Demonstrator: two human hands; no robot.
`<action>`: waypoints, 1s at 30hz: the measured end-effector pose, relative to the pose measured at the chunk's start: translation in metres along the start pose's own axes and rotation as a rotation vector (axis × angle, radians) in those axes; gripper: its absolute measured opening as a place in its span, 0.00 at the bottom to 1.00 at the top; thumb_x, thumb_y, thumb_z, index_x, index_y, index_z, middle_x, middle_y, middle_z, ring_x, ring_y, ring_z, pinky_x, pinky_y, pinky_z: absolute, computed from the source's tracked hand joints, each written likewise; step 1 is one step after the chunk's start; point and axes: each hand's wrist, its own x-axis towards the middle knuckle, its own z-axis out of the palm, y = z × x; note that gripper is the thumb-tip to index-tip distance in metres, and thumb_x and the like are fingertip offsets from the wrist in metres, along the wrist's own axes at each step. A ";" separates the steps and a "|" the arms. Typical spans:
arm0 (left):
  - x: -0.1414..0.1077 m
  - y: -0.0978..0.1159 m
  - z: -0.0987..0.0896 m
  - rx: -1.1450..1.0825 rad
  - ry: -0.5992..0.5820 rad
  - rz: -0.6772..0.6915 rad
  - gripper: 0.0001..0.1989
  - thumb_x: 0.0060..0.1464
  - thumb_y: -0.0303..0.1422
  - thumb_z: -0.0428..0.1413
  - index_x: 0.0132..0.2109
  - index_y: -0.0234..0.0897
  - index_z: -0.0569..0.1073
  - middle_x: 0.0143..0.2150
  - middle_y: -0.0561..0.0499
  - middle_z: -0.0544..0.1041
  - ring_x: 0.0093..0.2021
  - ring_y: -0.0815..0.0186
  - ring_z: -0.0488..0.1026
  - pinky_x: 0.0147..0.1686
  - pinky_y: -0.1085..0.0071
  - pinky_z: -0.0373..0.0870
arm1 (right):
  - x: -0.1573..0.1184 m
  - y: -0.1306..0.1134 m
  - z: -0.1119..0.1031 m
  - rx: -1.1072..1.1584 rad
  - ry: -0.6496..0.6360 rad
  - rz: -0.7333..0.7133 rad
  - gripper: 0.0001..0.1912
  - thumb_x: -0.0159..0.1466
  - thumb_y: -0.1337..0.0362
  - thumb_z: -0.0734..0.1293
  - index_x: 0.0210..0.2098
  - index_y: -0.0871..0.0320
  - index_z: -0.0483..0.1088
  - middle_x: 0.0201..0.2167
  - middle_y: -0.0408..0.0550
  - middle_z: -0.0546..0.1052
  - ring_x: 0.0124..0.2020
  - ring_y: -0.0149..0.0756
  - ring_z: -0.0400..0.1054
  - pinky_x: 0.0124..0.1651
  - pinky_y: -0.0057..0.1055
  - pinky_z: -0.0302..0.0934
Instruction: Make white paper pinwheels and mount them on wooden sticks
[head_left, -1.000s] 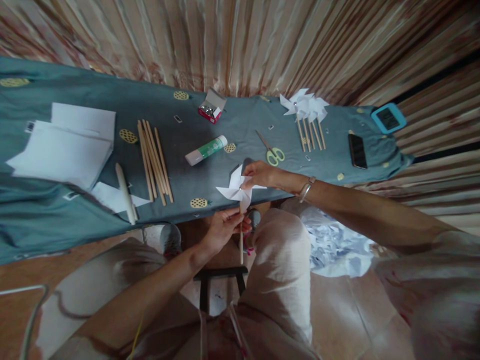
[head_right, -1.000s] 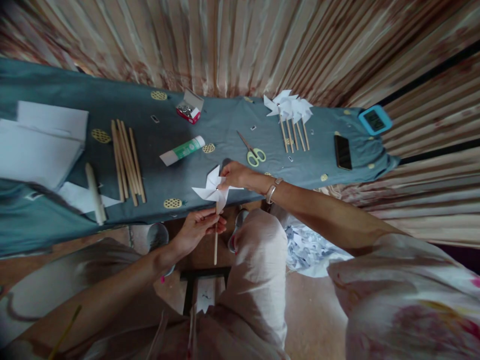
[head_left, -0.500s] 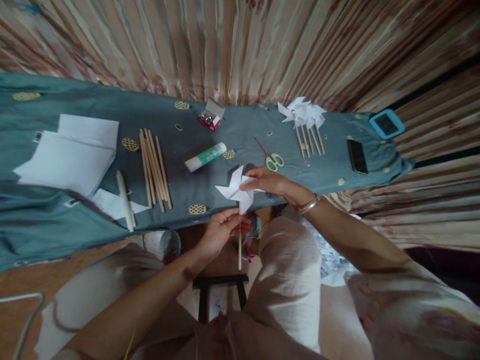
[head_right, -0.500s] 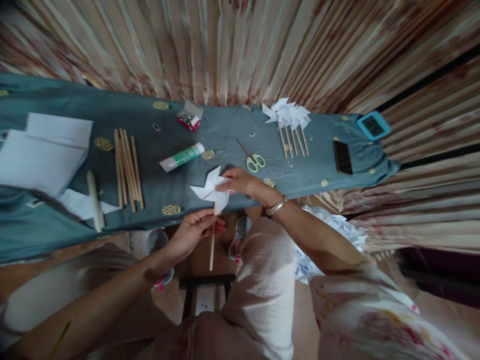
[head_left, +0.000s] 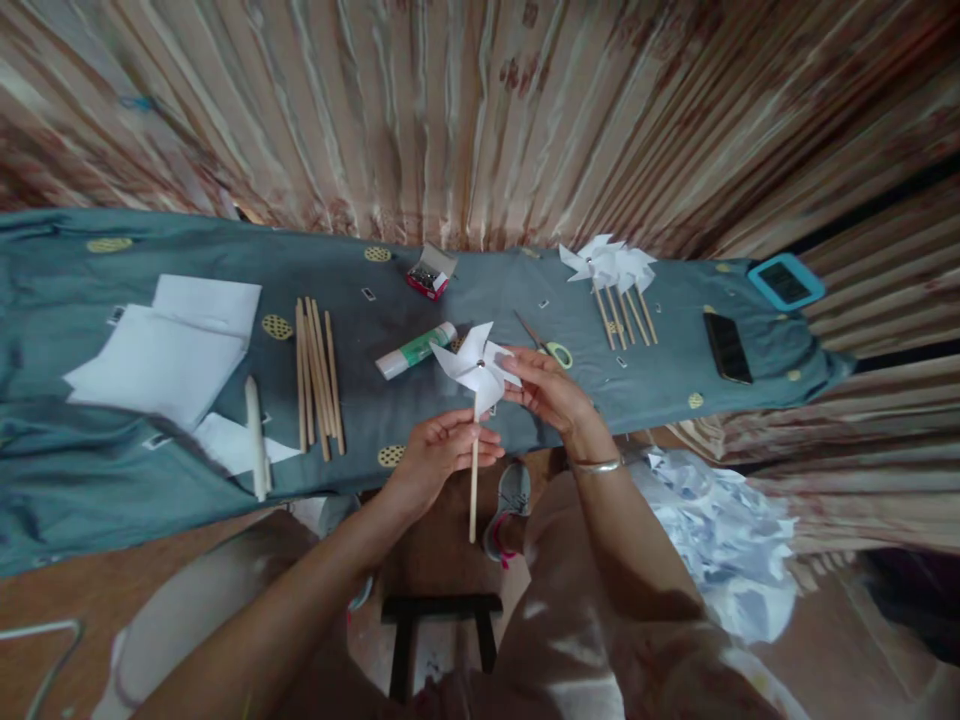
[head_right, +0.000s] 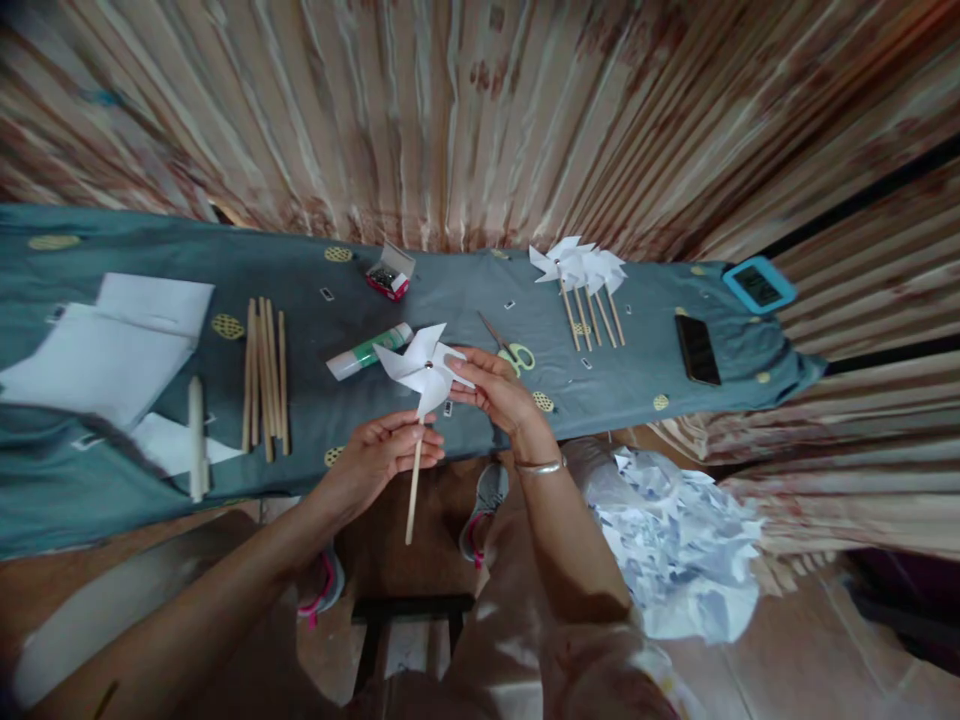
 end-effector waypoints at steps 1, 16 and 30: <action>0.002 0.000 -0.001 0.000 -0.007 0.006 0.23 0.39 0.39 0.71 0.40 0.31 0.76 0.32 0.46 0.82 0.31 0.62 0.80 0.37 0.66 0.77 | 0.000 0.002 0.000 0.016 -0.012 -0.003 0.22 0.42 0.56 0.82 0.35 0.55 0.77 0.30 0.39 0.82 0.27 0.26 0.74 0.34 0.23 0.73; 0.026 -0.001 0.003 0.034 0.028 0.037 0.23 0.39 0.41 0.71 0.41 0.32 0.77 0.32 0.46 0.82 0.29 0.62 0.80 0.37 0.65 0.78 | 0.006 0.014 -0.003 -0.022 0.112 -0.035 0.19 0.50 0.47 0.76 0.31 0.53 0.74 0.28 0.42 0.81 0.27 0.32 0.74 0.32 0.27 0.73; 0.031 0.001 0.005 0.028 0.053 0.039 0.21 0.42 0.38 0.70 0.41 0.32 0.76 0.32 0.46 0.82 0.30 0.61 0.81 0.39 0.63 0.78 | 0.002 0.013 0.002 0.031 0.059 -0.074 0.22 0.41 0.50 0.81 0.29 0.55 0.75 0.27 0.38 0.78 0.29 0.25 0.73 0.34 0.21 0.68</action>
